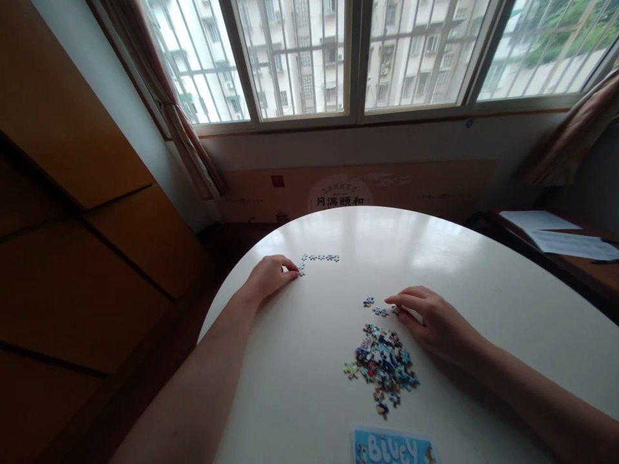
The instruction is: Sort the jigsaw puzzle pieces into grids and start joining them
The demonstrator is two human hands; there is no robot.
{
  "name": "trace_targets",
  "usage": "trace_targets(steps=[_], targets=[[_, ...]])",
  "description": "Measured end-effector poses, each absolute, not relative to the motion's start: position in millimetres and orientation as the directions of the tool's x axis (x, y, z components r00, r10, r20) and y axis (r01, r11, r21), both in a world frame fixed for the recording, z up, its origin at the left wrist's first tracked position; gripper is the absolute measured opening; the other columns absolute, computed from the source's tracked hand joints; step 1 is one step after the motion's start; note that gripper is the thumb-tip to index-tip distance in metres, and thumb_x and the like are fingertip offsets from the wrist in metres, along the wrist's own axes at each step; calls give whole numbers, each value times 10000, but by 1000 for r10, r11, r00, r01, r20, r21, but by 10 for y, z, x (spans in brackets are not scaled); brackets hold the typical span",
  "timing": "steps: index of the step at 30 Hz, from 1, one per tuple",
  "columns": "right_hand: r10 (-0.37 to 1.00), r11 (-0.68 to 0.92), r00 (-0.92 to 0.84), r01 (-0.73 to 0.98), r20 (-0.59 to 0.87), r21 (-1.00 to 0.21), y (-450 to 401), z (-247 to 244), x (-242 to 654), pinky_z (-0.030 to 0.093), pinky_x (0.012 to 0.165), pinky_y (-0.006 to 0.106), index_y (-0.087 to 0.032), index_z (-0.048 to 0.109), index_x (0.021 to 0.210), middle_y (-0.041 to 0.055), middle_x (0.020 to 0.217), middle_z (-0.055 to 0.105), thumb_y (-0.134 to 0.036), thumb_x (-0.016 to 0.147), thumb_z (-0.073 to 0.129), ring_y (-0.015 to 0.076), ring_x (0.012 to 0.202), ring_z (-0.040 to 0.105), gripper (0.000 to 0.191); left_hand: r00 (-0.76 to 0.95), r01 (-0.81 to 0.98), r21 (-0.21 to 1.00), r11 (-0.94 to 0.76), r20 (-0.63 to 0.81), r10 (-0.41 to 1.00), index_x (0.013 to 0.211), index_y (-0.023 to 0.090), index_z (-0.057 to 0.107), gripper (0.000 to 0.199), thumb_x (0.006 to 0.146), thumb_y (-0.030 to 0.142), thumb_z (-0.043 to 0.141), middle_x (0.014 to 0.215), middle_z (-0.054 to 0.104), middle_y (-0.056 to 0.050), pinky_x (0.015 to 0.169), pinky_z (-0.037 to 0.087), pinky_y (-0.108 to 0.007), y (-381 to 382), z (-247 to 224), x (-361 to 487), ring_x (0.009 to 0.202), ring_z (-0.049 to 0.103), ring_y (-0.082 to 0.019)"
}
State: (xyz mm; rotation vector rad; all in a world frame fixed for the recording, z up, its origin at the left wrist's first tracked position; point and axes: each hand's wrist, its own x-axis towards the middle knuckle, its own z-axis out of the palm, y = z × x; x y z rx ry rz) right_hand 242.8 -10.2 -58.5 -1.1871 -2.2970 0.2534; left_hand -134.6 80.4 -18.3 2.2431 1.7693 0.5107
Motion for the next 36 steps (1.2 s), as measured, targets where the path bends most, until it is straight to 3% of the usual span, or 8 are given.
trace_targets(steps=[20, 27, 32, 36], targets=[[806, 587, -452, 694, 382, -416, -93, -557, 2422, 546, 861, 387, -230, 750, 1065, 91, 1031, 701, -178, 930, 536, 218, 958, 637, 259, 192, 885, 405, -229, 129, 973, 840, 259, 800, 250, 752, 451, 666, 929, 745, -32, 729, 480, -302, 861, -219, -1368, 835, 640, -227], [764, 635, -455, 659, 458, -404, -110, -526, 2426, 545, 880, 386, -236, 749, 1029, 70, 1040, 698, -136, 917, 544, 216, 1007, 627, 254, 179, 892, 386, -237, 179, 967, 855, 250, 787, 214, 776, 422, 686, 841, 728, -22, 693, 461, -289, 882, -225, -1396, 756, 632, -200], [692, 720, -579, 598, 431, -351, -190, -416, 2405, 519, 960, 427, -267, 743, 1008, 45, 1093, 685, -182, 931, 609, 217, 1097, 604, 177, 351, 800, 385, -460, 321, 880, 817, 204, 756, 181, 843, 350, 652, 862, 717, -40, 676, 461, -292, 690, -81, -1064, 661, 590, -153], [682, 731, -627, 592, 376, -339, -255, -360, 2359, 481, 1010, 472, -278, 750, 978, 32, 1155, 675, -271, 943, 648, 240, 1184, 565, 108, 584, 664, 403, -630, 248, 773, 847, 216, 767, 135, 870, 280, 650, 907, 721, -36, 672, 471, -280, 404, -28, -572, 668, 606, -137]])
